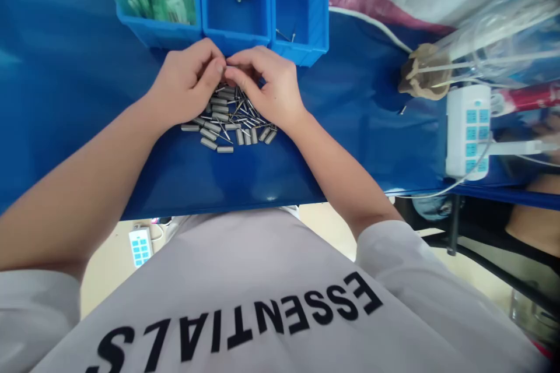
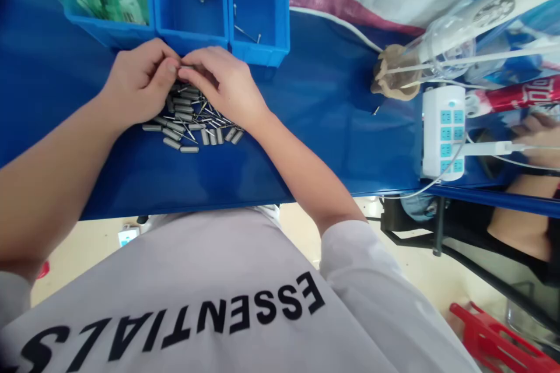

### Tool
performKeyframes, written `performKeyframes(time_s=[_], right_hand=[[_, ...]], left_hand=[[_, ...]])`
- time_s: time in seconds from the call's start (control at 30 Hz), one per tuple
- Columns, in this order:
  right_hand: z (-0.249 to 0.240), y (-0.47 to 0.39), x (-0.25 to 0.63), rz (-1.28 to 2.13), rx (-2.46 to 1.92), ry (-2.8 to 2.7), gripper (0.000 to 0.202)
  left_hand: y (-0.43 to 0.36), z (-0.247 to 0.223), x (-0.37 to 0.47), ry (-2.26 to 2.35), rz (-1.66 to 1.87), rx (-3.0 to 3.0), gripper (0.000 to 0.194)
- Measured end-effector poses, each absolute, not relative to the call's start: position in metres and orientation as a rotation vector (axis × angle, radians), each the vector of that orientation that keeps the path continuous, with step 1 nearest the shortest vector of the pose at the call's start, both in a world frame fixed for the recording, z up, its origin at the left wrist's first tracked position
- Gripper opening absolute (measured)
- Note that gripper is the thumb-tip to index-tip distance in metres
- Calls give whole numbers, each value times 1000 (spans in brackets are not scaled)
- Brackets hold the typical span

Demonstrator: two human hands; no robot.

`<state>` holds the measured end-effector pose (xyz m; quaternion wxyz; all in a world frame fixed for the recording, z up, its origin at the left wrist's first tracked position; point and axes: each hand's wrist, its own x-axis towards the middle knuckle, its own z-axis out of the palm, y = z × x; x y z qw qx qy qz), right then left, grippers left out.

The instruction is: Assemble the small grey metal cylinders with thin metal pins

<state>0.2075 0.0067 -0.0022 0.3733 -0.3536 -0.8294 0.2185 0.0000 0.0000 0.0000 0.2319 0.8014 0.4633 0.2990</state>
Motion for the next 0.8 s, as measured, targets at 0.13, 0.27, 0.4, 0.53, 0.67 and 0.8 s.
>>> performKeyframes(time_s=[0.13,0.27,0.4,0.53,0.67,0.8], right_hand=[[-1,5,207,578,-855,-2110,29],[0,5,207,570,-895,-2107,36],[1,6,207,622,-895,-2095,37],[-1,7,205,570,-821,-2102,28],[-1,5,205,443,-847,-2099,38],[1,2,204,481,-920,-2073,47]], left_hand=[[3,-3,-1,1296,864,2242,75],[2,-2,-1,1230,863,2265,73],[2,0,1,1216,852,2305,72],[2,1,3,1227,838,2273,72],[0,3,3,1220,870,2213,70],[-2,2,2,1137,948,2186,58]])
